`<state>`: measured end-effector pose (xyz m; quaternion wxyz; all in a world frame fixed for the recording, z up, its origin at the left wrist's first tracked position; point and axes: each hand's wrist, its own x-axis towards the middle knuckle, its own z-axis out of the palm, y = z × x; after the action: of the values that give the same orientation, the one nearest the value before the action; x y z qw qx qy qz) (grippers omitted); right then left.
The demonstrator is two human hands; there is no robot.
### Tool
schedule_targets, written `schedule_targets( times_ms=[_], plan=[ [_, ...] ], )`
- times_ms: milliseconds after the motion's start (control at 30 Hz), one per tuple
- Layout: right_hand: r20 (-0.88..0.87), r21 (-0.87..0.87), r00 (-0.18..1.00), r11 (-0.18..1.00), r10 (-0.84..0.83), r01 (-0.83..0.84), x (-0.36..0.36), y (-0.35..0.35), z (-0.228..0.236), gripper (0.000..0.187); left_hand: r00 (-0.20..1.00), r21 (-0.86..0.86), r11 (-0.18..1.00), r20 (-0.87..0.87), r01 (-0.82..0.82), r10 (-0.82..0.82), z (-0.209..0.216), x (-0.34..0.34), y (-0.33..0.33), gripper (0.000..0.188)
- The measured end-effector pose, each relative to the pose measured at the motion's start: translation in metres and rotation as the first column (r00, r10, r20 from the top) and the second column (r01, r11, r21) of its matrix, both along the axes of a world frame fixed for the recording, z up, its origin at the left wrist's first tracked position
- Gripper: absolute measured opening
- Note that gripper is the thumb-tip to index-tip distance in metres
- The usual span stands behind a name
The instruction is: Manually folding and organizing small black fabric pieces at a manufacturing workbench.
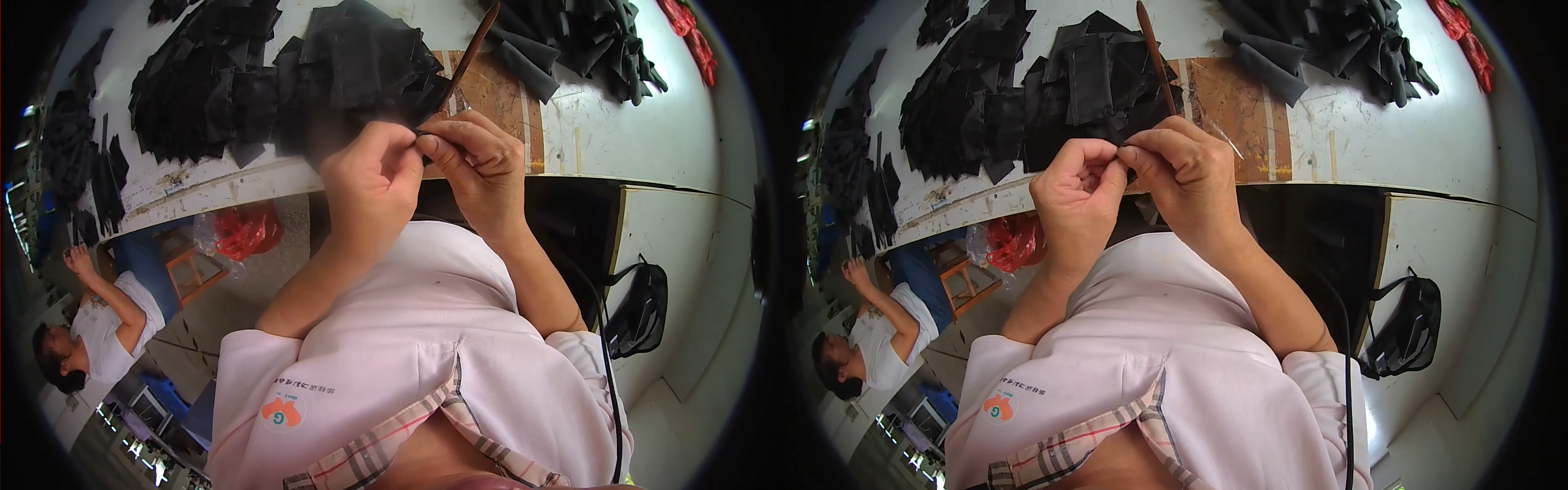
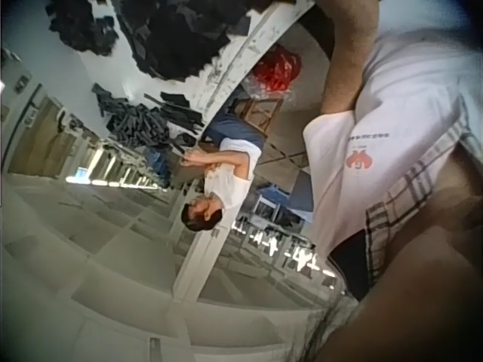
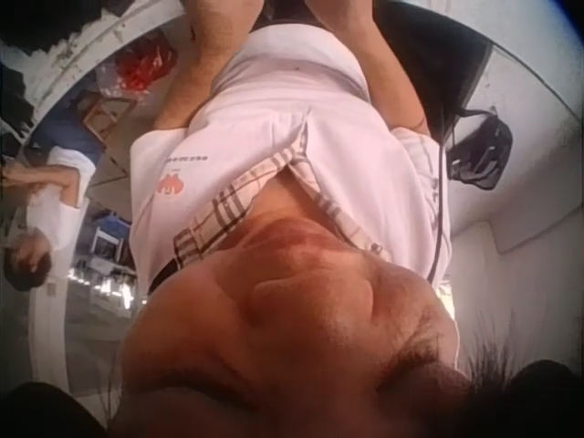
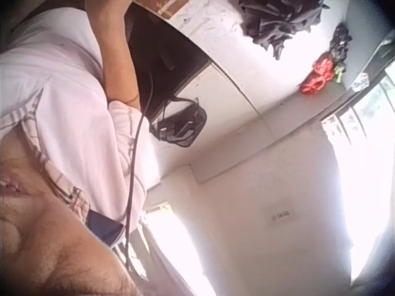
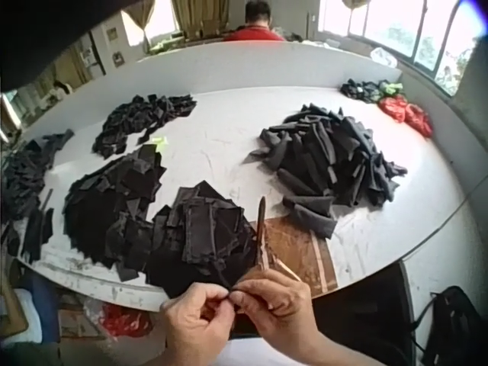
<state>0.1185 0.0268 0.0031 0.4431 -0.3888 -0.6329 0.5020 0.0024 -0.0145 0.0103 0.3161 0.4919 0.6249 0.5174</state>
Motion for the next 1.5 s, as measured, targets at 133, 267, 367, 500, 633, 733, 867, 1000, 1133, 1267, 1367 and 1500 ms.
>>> schedule_targets(
  times_ms=[133,267,367,500,633,733,867,1000,1133,1267,1367,1500],
  plan=[
    [0.297,0.331,0.944,0.943,-0.147,0.042,-0.006,0.001,-0.009,0.012,0.990,0.110,0.985,-0.037,-0.135,0.139,-0.010,-0.002,0.006,0.013],
    [0.217,0.148,0.970,0.986,-0.106,0.075,-0.002,0.004,-0.022,0.010,0.631,-0.164,0.981,0.773,0.102,0.064,-0.010,-0.021,0.010,0.016],
    [-0.216,-0.350,0.975,0.927,0.058,-0.133,0.005,0.007,-0.017,0.005,0.277,-0.044,0.945,0.960,0.324,-0.050,-0.005,-0.028,0.007,0.016],
    [-0.636,-0.614,0.771,0.610,-0.007,-0.501,0.006,0.007,-0.017,0.008,0.835,-0.135,0.989,0.549,0.061,0.024,-0.012,-0.012,0.011,0.021],
    [-0.630,-0.610,0.774,0.577,0.062,-0.543,0.002,0.005,-0.011,0.018,0.990,0.109,0.989,-0.094,-0.096,0.106,-0.015,-0.008,0.005,0.023],
    [-0.532,-0.572,0.843,0.701,0.078,-0.426,0.001,0.006,-0.016,0.020,0.911,-0.014,0.999,0.411,-0.029,0.032,-0.008,-0.012,0.006,0.026],
    [-0.555,-0.567,0.831,0.717,0.033,-0.406,0.002,0.003,-0.004,0.021,0.308,0.126,0.869,0.903,0.478,-0.300,0.004,-0.035,0.006,0.035],
    [-0.620,-0.364,0.764,0.798,0.177,-0.481,0.002,-0.001,0.010,0.019,0.096,0.214,0.824,0.947,0.525,-0.308,0.019,-0.028,0.000,0.043],
    [-0.624,-0.316,0.770,0.858,0.132,-0.404,0.008,0.014,0.009,0.012,0.787,-0.021,0.965,0.583,0.261,-0.200,0.031,-0.013,0.001,0.029],
    [-0.227,0.069,0.968,0.993,0.112,-0.099,0.007,0.018,0.030,0.009,0.969,0.242,0.969,0.226,0.045,-0.101,0.025,0.004,0.013,0.013],
    [-0.061,0.115,0.997,0.992,0.050,-0.043,0.010,0.022,0.045,0.008,0.850,0.095,0.992,0.513,0.079,-0.117,0.045,0.004,0.018,0.011],
    [-0.168,-0.010,0.979,0.993,0.117,-0.120,0.015,0.043,0.076,0.018,0.166,0.264,0.916,0.932,0.304,-0.323,0.059,-0.011,0.046,0.017]
  ],
)
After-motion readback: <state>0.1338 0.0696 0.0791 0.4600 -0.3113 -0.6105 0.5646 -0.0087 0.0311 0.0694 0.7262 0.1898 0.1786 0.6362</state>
